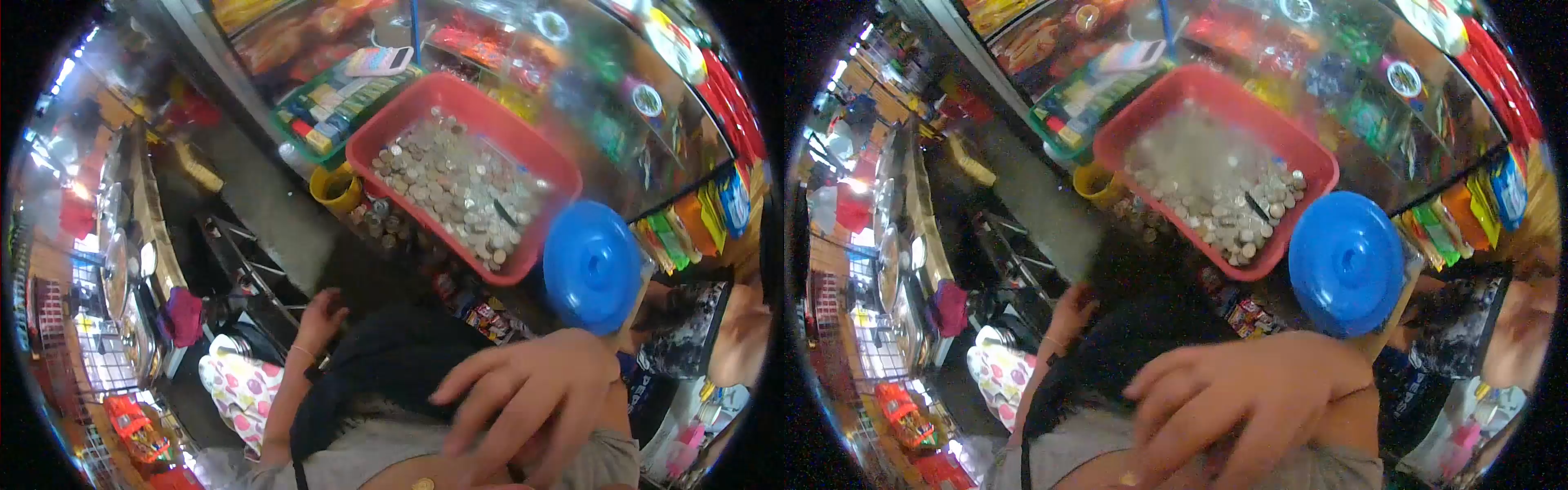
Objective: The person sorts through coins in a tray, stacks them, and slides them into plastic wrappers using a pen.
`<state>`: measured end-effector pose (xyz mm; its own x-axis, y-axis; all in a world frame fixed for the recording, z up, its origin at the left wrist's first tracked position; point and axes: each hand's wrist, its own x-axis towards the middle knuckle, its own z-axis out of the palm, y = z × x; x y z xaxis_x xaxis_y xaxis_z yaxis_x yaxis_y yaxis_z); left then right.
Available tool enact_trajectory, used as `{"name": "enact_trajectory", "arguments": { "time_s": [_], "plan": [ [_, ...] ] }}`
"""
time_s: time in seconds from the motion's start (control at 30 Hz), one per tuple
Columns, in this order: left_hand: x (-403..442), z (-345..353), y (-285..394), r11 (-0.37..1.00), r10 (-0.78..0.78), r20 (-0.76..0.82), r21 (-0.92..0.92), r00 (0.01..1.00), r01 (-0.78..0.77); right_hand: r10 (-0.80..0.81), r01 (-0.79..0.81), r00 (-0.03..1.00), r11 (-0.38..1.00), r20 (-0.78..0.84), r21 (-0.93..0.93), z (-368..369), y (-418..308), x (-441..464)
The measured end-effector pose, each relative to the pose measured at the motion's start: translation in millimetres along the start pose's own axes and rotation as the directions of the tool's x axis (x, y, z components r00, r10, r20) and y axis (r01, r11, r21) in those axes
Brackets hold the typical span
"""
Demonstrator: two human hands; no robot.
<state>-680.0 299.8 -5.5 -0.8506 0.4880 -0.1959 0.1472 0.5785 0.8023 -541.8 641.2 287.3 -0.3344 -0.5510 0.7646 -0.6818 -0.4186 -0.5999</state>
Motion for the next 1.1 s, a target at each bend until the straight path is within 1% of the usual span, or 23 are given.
{"name": "enact_trajectory", "arguments": {
  "time_s": [0.03,0.07,0.1,0.13,0.2,0.3,0.4,0.43,0.5,0.57,0.6,0.67,0.7,0.73,0.8,0.87,0.9,0.93,0.97,1.0,1.03,1.07,1.1],
  "plan": [
    [20,-9,15,0.998,0.061,-0.074,0.002,0.995,-0.061,0.014,-0.012,0.996,1.0,-0.088,0.027,-17,2,-14],
    [38,-17,28,0.993,0.12,-0.142,0.005,0.983,-0.12,0.084,-0.127,0.905,0.989,-0.416,-0.077,-13,8,-19],
    [54,-23,42,0.985,0.173,-0.206,0.009,0.963,-0.175,0.151,-0.303,0.665,0.95,-0.731,-0.079,-9,15,-25],
    [69,-30,57,0.974,0.222,-0.235,0.007,0.946,-0.227,0.19,-0.414,0.369,0.91,-0.91,0.022,-5,22,-31],
    [99,-47,91,0.943,0.321,-0.281,0.01,0.904,-0.331,0.188,-0.783,0.174,0.622,-0.966,-0.02,-29,44,-42],
    [145,-72,131,0.875,0.483,-0.224,0.09,0.846,-0.476,0.148,-0.862,-0.009,0.5,-0.989,0.083,-43,81,-46],
    [199,-93,173,0.649,0.761,-0.089,0.065,0.643,-0.758,0.115,-0.998,-0.041,0.046,-0.993,0.046,-61,106,-53],
    [221,-94,188,0.595,0.803,-0.003,0.018,0.596,-0.803,0.145,-0.993,-0.098,-0.077,-0.985,0.087,-67,117,-57],
    [256,-92,218,0.49,0.867,0.138,-0.068,0.478,-0.869,0.205,-0.941,-0.212,-0.308,-0.956,0.142,-81,141,-65],
    [285,-82,247,0.408,0.869,0.354,-0.118,0.345,-0.906,0.31,-0.854,-0.255,-0.517,-0.916,0.063,-95,165,-69],
    [302,-64,254,0.356,0.848,0.444,-0.076,0.288,-0.931,0.356,-0.797,-0.289,-0.603,-0.889,0.018,-100,177,-71],
    [337,-9,260,0.252,0.779,0.6,-0.036,0.181,-0.967,0.286,-0.724,-0.445,-0.673,-0.849,0.153,-109,201,-73],
    [347,9,262,0.226,0.743,0.651,-0.026,0.155,-0.974,0.245,-0.678,-0.52,-0.701,-0.818,0.221,-111,208,-73],
    [355,22,266,0.197,0.703,0.7,-0.02,0.127,-0.98,0.19,-0.698,-0.501,-0.666,-0.844,0.264,-112,212,-72],
    [365,52,261,0.201,0.622,0.769,0.026,0.148,-0.979,0.078,-0.739,-0.462,-0.585,-0.884,0.334,-111,217,-73],
    [377,92,245,0.235,0.529,0.823,0.093,0.207,-0.968,0.099,-0.733,-0.475,-0.594,-0.874,0.331,-112,220,-92],
    [377,97,244,0.239,0.535,0.813,0.116,0.23,-0.964,0.107,-0.731,-0.476,-0.6,-0.873,0.325,-112,219,-100],
    [376,101,244,0.244,0.542,0.802,0.139,0.254,-0.96,0.097,-0.772,-0.392,-0.576,-0.915,0.27,-110,218,-103],
    [375,105,244,0.25,0.547,0.79,0.161,0.277,-0.955,0.145,-0.787,-0.417,-0.551,-0.897,0.277,-111,216,-108],
    [379,111,239,0.225,0.591,0.769,0.135,0.245,-0.965,0.193,-0.803,-0.441,-0.522,-0.877,0.288,-112,214,-115],
    [378,108,243,0.239,0.539,0.802,0.147,0.258,-0.96,0.244,-0.818,-0.46,-0.492,-0.854,0.3,-112,214,-123],
    [377,105,246,0.252,0.485,0.832,0.161,0.269,-0.954,0.231,-0.801,-0.492,-0.498,-0.839,0.333,-113,217,-129],
    [376,101,250,0.263,0.429,0.859,0.177,0.279,-0.948,0.222,-0.819,-0.444,-0.494,-0.868,0.293,-109,219,-138]
  ]
}}
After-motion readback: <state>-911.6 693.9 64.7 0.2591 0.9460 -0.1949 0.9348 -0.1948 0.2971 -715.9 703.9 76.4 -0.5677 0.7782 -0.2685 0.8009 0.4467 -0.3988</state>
